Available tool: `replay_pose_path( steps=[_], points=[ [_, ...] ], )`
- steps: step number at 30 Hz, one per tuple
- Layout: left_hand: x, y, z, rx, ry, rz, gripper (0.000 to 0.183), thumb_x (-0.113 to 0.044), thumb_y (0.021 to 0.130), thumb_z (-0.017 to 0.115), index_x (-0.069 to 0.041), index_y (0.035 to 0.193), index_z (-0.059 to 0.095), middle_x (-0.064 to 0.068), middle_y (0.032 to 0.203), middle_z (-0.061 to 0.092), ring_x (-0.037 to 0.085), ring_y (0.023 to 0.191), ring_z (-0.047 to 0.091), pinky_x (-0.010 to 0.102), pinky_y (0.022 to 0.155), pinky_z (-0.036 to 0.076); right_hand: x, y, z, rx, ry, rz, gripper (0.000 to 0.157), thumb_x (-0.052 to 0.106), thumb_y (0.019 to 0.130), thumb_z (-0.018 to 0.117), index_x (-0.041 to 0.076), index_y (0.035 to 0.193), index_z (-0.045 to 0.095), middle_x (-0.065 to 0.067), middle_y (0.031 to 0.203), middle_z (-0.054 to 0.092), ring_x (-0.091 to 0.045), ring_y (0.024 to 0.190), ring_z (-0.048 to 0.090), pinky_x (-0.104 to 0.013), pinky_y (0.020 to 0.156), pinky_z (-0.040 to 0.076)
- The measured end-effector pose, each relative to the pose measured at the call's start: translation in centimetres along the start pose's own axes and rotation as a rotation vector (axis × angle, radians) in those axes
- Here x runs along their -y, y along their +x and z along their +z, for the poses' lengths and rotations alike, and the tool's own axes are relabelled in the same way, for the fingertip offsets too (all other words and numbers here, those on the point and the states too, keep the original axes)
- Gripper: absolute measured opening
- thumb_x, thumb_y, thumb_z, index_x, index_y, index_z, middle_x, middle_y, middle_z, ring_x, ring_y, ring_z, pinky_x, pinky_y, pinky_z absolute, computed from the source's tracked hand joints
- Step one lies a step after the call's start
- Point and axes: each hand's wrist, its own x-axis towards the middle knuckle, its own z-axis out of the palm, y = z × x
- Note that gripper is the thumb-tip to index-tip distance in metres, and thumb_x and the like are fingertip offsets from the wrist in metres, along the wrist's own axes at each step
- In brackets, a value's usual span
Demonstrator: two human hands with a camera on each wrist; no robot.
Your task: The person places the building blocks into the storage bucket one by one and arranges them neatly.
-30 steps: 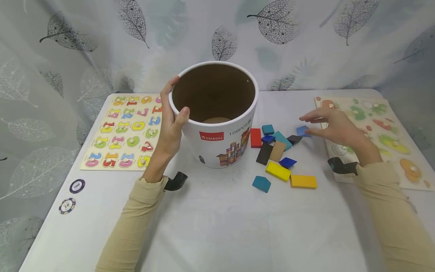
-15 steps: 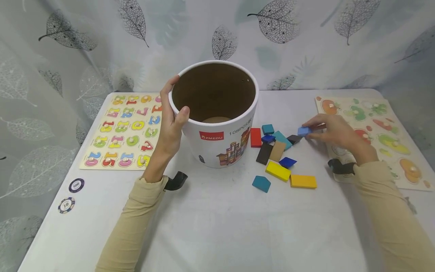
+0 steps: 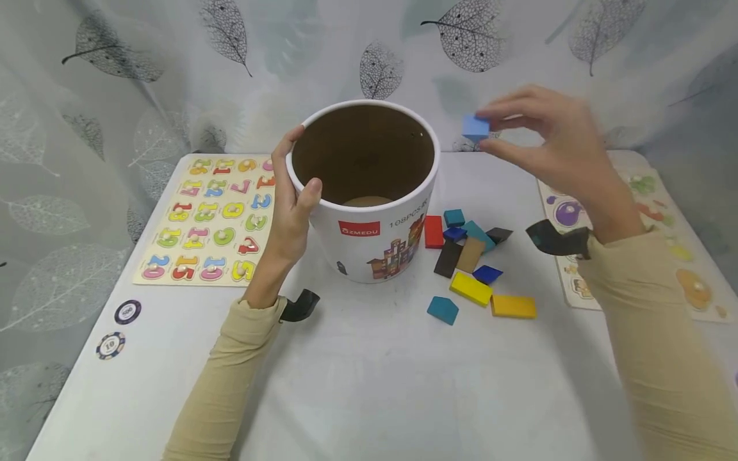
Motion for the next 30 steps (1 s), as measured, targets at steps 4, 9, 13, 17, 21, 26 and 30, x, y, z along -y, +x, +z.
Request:
replay_pose_path(
  steps=[4,9,13,17,21,26,30],
  points=[
    [0.0,0.1,0.0,0.003,-0.002,0.022,0.094,-0.065,0.080,0.062,-0.013,0.149,0.023,0.019,0.147,0.036,0.039,0.132,0.036,0.045,0.107,0.039,3.5,2.6,1.4,0.035,0.235,-0.140,0.043,-0.009,0.076,0.076,-0.002,0.117,0.068,-0.005,0.114,0.066,-0.009,0.103,0.064,-0.019,0.097,0.049],
    [0.1,0.2,0.0,0.013,0.005,0.021,0.094,-0.065,0.080,0.062,-0.014,0.149,0.023,0.017,0.148,0.034,0.037,0.133,0.035,0.049,0.108,0.038,5.3,4.1,2.8,0.096,0.294,-0.221,0.040,-0.009,0.076,0.076,-0.003,0.115,0.069,-0.010,0.110,0.067,-0.012,0.100,0.065,-0.021,0.094,0.051],
    [0.1,0.2,0.0,0.009,0.020,0.021,0.098,-0.068,0.079,0.061,-0.013,0.149,0.022,0.017,0.148,0.035,0.036,0.133,0.036,0.051,0.108,0.038,5.4,4.4,3.4,0.119,0.281,-0.210,0.039,-0.006,0.076,0.077,-0.002,0.115,0.069,-0.009,0.112,0.066,-0.011,0.102,0.065,-0.021,0.094,0.051],
    [0.1,0.1,0.0,0.008,0.019,0.022,0.096,-0.067,0.079,0.061,-0.014,0.149,0.022,0.017,0.148,0.035,0.037,0.133,0.036,0.053,0.108,0.038,5.2,4.2,3.6,0.132,0.270,-0.196,0.039,-0.002,0.077,0.077,-0.001,0.115,0.069,-0.007,0.113,0.067,-0.011,0.104,0.064,-0.019,0.095,0.051],
    [0.2,0.0,0.0,0.013,0.013,0.022,0.094,-0.065,0.080,0.061,-0.014,0.149,0.022,0.017,0.148,0.034,0.038,0.133,0.035,0.053,0.108,0.037,5.1,3.4,3.1,0.125,0.269,-0.191,0.039,-0.005,0.076,0.077,0.002,0.114,0.070,-0.007,0.112,0.068,-0.009,0.103,0.064,-0.019,0.095,0.051],
    [0.1,0.0,-0.1,0.017,0.005,0.023,0.094,-0.065,0.081,0.061,-0.014,0.149,0.022,0.018,0.148,0.034,0.040,0.133,0.036,0.048,0.108,0.038,3.9,1.8,1.5,0.094,0.259,-0.165,0.044,-0.011,0.075,0.076,0.000,0.117,0.068,-0.005,0.114,0.068,-0.010,0.107,0.064,-0.018,0.096,0.050],
    [0.0,0.1,-0.2,0.018,0.001,0.020,0.095,-0.065,0.081,0.061,-0.014,0.150,0.022,0.018,0.148,0.035,0.040,0.133,0.036,0.047,0.108,0.039,1.9,-0.2,0.3,0.065,0.200,-0.107,0.046,-0.013,0.074,0.075,-0.001,0.118,0.067,-0.003,0.114,0.068,-0.006,0.107,0.063,-0.015,0.096,0.048]
  ],
)
